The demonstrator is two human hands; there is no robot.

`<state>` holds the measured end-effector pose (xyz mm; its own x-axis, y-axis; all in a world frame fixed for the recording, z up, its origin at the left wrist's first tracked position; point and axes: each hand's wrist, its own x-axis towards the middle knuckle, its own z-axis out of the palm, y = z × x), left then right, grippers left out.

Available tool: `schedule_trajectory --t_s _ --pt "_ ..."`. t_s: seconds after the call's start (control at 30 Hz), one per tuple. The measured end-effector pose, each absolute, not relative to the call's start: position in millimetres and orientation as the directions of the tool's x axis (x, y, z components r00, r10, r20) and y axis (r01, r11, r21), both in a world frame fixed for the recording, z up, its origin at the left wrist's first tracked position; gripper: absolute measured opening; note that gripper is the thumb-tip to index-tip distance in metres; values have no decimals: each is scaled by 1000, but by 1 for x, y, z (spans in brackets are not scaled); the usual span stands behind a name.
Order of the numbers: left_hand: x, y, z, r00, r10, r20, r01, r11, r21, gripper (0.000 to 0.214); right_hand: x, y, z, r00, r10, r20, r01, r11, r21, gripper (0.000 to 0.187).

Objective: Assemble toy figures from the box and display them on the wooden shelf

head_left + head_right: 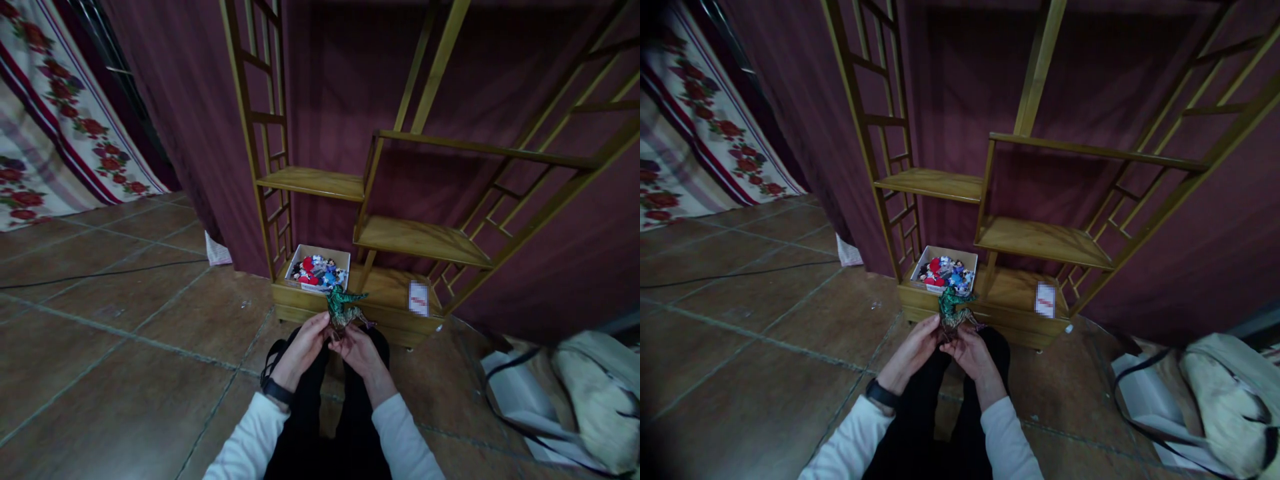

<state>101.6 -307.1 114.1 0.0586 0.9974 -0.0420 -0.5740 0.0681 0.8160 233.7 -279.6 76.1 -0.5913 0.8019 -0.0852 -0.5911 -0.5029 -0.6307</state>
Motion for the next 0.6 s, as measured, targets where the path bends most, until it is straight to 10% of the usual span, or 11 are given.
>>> schedule_trajectory --t_s 0.6 --pt "106 -308 140 36 998 60 -281 -47 959 22 220 -284 81 -578 801 -156 -602 -548 -580 16"
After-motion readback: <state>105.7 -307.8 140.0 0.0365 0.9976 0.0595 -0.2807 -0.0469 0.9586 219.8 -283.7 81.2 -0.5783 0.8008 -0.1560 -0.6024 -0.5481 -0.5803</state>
